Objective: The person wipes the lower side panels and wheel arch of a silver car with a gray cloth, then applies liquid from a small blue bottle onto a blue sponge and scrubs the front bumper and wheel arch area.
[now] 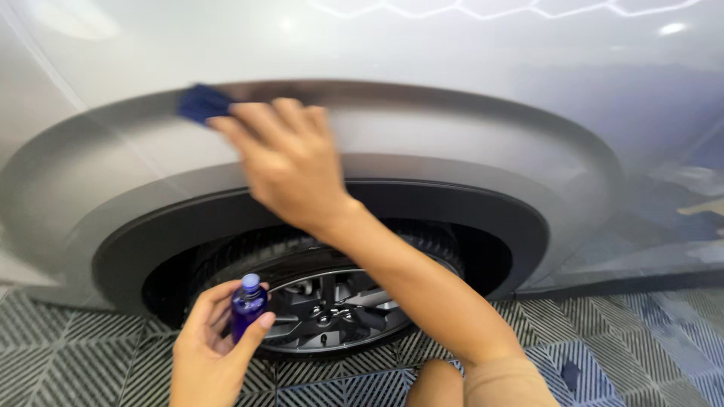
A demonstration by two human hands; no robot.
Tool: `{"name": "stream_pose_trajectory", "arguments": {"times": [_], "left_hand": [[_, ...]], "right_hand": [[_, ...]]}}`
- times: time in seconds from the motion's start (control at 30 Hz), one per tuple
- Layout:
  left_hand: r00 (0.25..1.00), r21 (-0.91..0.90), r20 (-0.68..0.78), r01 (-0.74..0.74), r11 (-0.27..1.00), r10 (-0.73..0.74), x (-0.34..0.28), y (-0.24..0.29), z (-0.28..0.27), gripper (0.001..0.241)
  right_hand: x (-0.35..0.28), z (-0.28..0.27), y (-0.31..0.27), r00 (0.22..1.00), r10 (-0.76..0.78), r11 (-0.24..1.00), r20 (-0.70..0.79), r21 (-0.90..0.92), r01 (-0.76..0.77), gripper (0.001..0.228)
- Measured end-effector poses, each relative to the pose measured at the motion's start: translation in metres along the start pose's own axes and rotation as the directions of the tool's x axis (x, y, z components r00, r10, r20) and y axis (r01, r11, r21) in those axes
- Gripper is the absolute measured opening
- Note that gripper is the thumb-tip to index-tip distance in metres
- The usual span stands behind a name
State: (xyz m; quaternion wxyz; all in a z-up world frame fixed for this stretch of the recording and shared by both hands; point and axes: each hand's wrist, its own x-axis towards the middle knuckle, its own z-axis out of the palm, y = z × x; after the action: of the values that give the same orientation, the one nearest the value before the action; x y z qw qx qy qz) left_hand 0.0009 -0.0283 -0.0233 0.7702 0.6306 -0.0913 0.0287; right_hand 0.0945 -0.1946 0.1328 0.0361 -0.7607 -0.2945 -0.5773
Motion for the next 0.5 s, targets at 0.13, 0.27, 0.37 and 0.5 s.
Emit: {"name": "stream_pose_trajectory", "arguments": {"times": [0.13, 0.27, 0.37, 0.5], "left_hand": [[0.999, -0.015, 0.038, -0.014, 1.000, 0.014, 0.010, -0.006, 0.011, 0.053], [0.996, 0.026, 0.084, -0.002, 1.000, 0.000, 0.014, -0.005, 0.029, 0.050], [0.993, 0.027, 0.087, 0.081, 0.996, -0.083, 0.016, 0.001, 0.035, 0.050], [0.995, -0.002, 0.101, -0.020, 1.000, 0.020, 0.013, 0.007, 0.032, 0.049]], "right_hand": [[-0.075, -0.078, 0.096, 0.929, 0.211, 0.952, -0.304, -0.150, -0.265, 0.024], [-0.133, -0.167, 0.176, 0.754, 0.427, 0.812, -0.499, -0.155, -0.563, 0.019], [-0.131, -0.194, 0.195, 0.685, 0.521, 0.774, -0.509, -0.056, -0.631, 0.025], [-0.089, -0.156, 0.160, 0.830, 0.440, 0.860, -0.344, -0.104, -0.499, 0.020]]}}
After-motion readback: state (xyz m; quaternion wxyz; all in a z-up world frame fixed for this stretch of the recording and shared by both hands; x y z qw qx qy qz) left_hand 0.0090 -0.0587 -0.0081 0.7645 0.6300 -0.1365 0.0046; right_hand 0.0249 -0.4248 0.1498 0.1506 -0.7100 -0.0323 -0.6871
